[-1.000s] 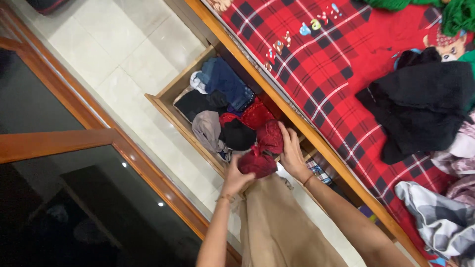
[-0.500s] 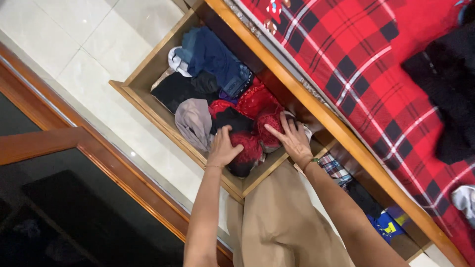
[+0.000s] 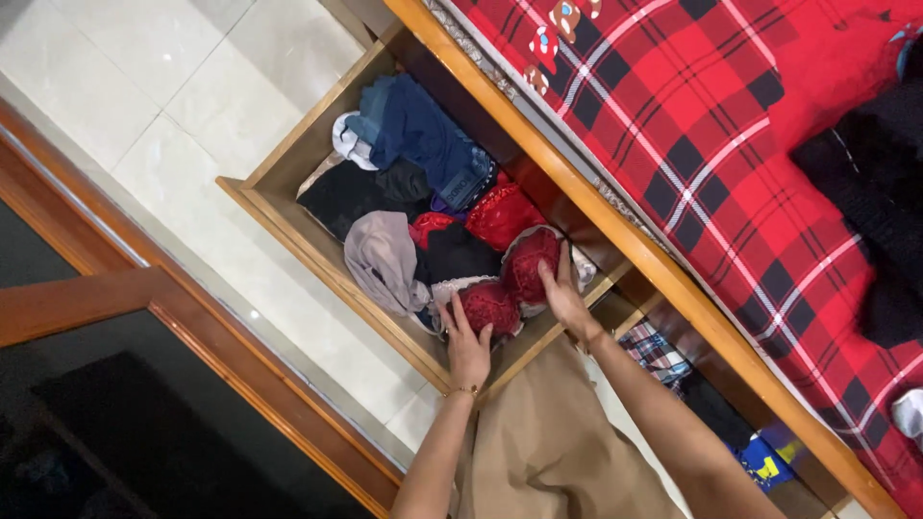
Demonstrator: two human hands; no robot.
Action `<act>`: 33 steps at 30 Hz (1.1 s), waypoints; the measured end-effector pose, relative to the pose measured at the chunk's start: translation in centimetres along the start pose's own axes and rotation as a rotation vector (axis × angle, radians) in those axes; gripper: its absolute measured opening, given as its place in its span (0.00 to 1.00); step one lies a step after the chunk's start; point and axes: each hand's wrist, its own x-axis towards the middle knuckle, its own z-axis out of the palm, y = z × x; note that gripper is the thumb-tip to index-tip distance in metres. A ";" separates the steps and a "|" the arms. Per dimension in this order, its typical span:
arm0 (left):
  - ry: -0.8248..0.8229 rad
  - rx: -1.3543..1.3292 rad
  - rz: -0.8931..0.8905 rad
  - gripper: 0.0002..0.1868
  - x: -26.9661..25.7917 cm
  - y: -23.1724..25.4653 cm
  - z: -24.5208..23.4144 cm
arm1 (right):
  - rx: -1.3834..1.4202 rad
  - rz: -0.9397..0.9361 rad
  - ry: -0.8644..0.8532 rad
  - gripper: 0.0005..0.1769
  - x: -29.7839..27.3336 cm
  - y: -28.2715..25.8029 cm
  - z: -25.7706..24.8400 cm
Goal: Organizing various pieces of clothing from a bed into a drawer.
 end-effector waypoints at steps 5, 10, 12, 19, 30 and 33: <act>-0.136 0.164 -0.050 0.54 2.1 2.1 -1.1 | -0.236 0.209 -0.093 0.47 5.5 3.7 -0.2; -0.217 0.740 -0.037 0.58 2.6 2.9 -0.7 | -0.590 0.161 0.015 0.39 4.2 -0.2 -1.3; -0.203 0.937 0.007 0.60 2.7 4.5 -1.4 | -0.596 0.239 0.042 0.36 1.9 -2.4 -1.3; -0.135 1.063 0.237 0.53 1.3 5.1 -2.8 | -0.289 -0.221 0.266 0.36 -8.4 -0.9 -3.2; -0.427 0.662 0.481 0.39 -8.7 10.8 -6.4 | -0.443 -0.176 0.142 0.35 -28.9 0.5 -12.2; -0.601 0.643 0.340 0.31 -11.0 9.2 -7.3 | -0.411 -0.107 0.205 0.34 -33.5 1.5 -15.2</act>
